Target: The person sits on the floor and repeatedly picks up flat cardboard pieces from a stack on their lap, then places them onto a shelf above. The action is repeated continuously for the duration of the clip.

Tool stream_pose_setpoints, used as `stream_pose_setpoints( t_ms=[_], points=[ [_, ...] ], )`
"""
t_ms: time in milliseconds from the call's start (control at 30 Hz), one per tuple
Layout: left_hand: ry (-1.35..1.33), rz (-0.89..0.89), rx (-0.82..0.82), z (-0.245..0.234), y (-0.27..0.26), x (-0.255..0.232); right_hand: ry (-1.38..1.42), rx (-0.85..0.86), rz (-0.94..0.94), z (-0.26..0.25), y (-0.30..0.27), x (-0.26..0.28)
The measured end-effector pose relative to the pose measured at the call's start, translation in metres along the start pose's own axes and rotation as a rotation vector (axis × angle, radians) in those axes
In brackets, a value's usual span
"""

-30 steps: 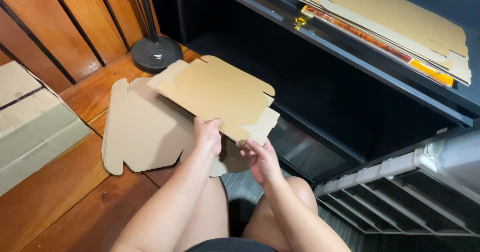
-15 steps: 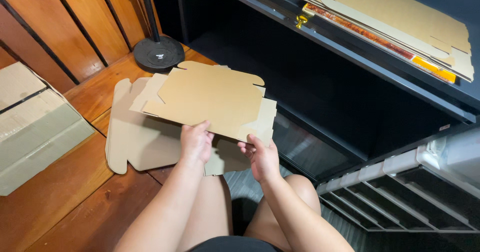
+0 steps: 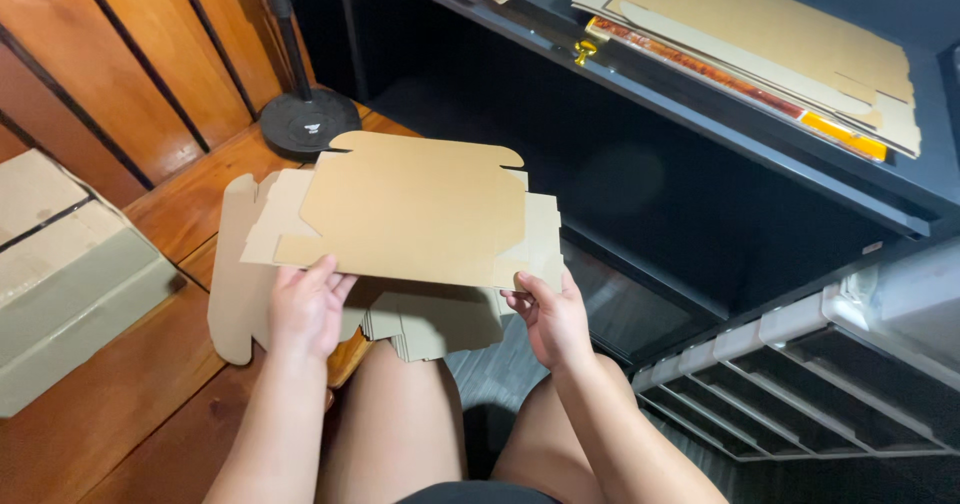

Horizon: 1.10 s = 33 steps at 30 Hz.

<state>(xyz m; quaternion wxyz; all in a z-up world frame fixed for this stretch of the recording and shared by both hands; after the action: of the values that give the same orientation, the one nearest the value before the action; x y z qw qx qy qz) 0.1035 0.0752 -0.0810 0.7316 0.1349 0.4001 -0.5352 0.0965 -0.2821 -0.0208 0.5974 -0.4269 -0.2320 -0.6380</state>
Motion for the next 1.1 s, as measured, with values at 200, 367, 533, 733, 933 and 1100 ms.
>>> stream_pose_setpoints(
  t_ms=[200,367,533,733,933,1100],
  points=[
    [-0.029,0.019,0.046,0.032,-0.062,-0.072,-0.053,0.119,-0.123,0.021,-0.032,0.067],
    [-0.022,0.157,0.136,0.071,-0.103,-0.117,-0.189,0.129,-0.170,0.044,-0.078,0.147],
    [0.069,0.270,0.301,0.148,-0.137,-0.153,-0.230,0.166,-0.351,0.034,-0.089,0.227],
    [0.148,0.234,0.586,0.270,-0.146,-0.158,-0.214,0.036,-0.502,-0.001,-0.081,0.320],
    [0.369,0.153,0.455,0.363,-0.127,-0.149,-0.325,-0.014,-0.582,-0.031,-0.056,0.392],
    [0.475,0.151,0.478,0.427,-0.104,-0.130,-0.555,-0.093,-0.676,-0.034,-0.040,0.434]
  ],
)
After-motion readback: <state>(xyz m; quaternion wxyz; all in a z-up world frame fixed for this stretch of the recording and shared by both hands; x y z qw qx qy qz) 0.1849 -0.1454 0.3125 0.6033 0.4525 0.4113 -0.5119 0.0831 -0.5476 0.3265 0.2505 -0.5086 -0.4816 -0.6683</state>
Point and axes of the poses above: each hand's wrist, its own y-axis towards the middle knuckle, its own z-axis out of the palm, x = y × z, the point moved 9 cm from there along y, towards the middle knuckle, and after that the axes turned 1 degree about -x, right-handed, at the moved point
